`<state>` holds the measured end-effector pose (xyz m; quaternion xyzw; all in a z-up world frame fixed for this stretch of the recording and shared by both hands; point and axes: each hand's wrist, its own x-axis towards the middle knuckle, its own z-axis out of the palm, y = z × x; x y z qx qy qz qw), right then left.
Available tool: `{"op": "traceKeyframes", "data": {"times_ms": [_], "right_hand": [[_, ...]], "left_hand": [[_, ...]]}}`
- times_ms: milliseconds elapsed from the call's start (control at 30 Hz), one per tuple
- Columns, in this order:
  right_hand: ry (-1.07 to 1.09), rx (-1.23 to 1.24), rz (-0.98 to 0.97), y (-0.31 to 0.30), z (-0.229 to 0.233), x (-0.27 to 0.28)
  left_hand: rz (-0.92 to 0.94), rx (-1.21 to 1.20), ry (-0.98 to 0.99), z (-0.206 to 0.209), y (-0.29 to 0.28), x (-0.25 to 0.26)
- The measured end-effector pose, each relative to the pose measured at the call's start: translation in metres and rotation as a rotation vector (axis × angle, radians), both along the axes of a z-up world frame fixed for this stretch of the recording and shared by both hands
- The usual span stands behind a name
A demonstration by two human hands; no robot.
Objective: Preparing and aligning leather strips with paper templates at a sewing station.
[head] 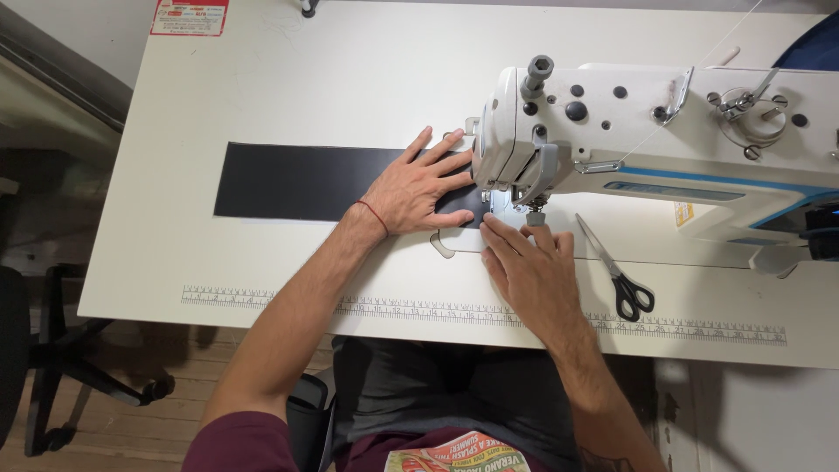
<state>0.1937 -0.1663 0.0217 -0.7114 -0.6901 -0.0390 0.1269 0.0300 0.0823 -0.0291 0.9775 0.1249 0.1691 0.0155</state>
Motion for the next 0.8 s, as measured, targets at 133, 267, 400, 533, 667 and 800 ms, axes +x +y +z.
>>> {"op": "traceKeyframes", "data": {"times_ms": [133,267,400,533,667,800], "right_hand": [[-0.013,0.005,0.014,0.004,0.000,0.001],[-0.037,0.015,0.003,0.008,0.000,0.001],[-0.042,0.003,-0.004,0.009,-0.010,0.006],[-0.079,0.004,-0.002,0.013,-0.006,0.006],[-0.069,-0.007,-0.009,0.012,-0.008,0.007],[0.060,-0.121,-0.082,-0.007,0.011,0.018]], "left_hand": [[0.016,0.023,0.028,0.004,0.003,0.003],[0.040,0.126,0.035,-0.020,0.006,0.018],[0.031,0.038,0.021,-0.045,-0.003,0.019],[0.023,0.032,0.014,-0.031,0.004,0.016],[0.020,0.022,0.018,-0.031,0.007,0.016],[0.017,0.014,0.027,-0.040,0.018,0.020]]}}
